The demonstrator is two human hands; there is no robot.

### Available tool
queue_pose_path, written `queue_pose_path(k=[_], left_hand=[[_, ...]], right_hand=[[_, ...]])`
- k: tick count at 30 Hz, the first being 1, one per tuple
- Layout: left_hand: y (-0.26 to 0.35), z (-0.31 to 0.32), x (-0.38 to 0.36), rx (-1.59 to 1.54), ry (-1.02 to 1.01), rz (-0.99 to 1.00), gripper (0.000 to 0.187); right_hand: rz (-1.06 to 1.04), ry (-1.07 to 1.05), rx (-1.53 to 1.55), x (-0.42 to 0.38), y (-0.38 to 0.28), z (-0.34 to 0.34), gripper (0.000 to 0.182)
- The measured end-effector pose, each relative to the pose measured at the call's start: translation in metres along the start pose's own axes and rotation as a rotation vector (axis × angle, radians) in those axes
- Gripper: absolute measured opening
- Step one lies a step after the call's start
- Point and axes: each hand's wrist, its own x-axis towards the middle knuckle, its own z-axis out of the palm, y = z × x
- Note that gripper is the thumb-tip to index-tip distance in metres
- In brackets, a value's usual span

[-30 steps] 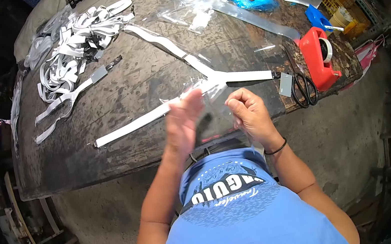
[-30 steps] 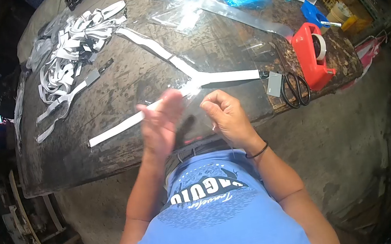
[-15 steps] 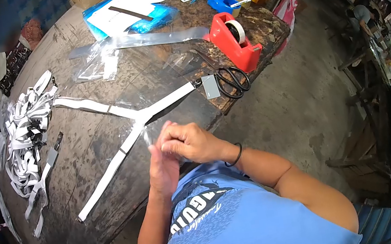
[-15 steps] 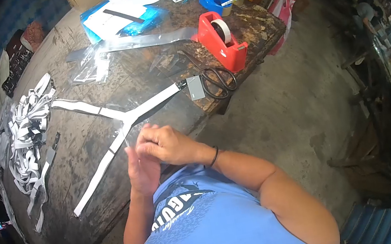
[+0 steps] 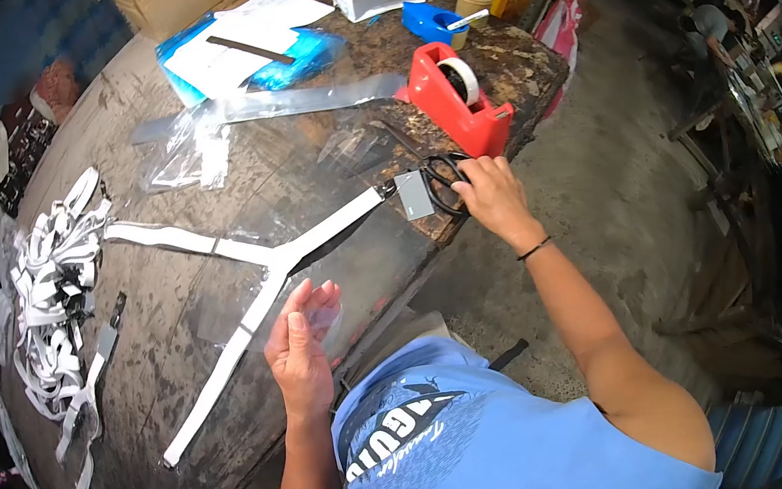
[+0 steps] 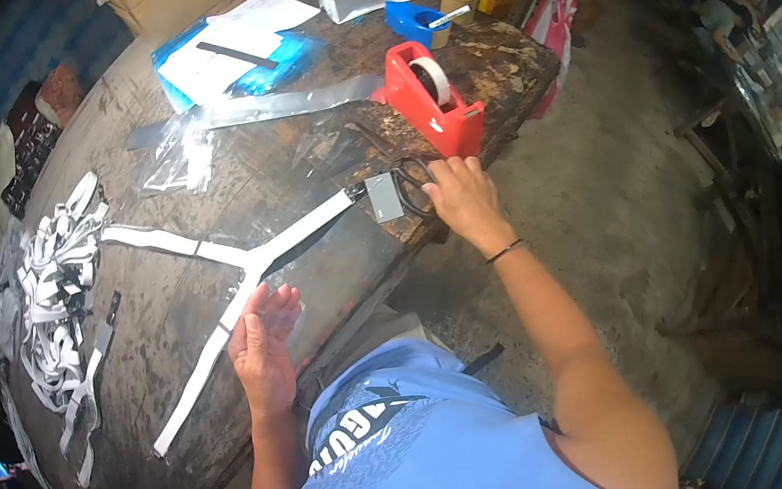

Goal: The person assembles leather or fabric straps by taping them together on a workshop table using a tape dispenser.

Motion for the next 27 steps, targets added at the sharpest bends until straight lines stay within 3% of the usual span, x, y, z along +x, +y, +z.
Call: queue_pose_path(k=[3, 4, 8, 11, 13, 14, 17, 18, 27], left_hand=[[-0.005, 0.004, 0.002, -0.003, -0.001, -0.029, 0.045], [-0.005, 0.002, 0.001, -0.018, -0.002, -0.041, 0.045], [-0.005, 0.001, 0.001, 0.004, 0.002, -0.044, 0.045], [-0.009, -0.005, 0.000, -0.014, 0.014, -0.016, 0.045], [-0.011, -0.007, 0.000, -0.018, 0.053, -0.025, 0.044], [-0.011, -0.007, 0.001, -0.021, 0.053, -0.023, 0.044], [-0.011, -0.003, 0.004, -0.027, 0.045, -0.043, 0.043], [-0.009, -0.001, 0.004, -0.001, 0.039, -0.036, 0.043], [-0.011, -0.007, 0.004, 0.025, 0.044, -0.032, 0.046]], right_hand=[[-0.022, 0.004, 0.000, 0.005, 0.005, 0.006, 0.018], [-0.083, 0.110, -0.042, 0.008, 0.011, 0.013, 0.017], [-0.100, 0.088, -0.028, 0.013, 0.024, 0.017, 0.017], [-0.049, 0.137, 0.193, 0.015, 0.035, 0.019, 0.024], [0.243, 0.360, 0.252, 0.014, 0.032, 0.010, 0.039], [0.280, 0.405, 0.259, 0.017, 0.038, 0.014, 0.058], [0.234, 0.417, 0.274, 0.034, 0.045, 0.020, 0.071], [0.448, 0.205, 0.351, 0.037, 0.039, 0.011, 0.074], [0.459, 0.275, 0.220, 0.057, 0.070, 0.013, 0.067]])
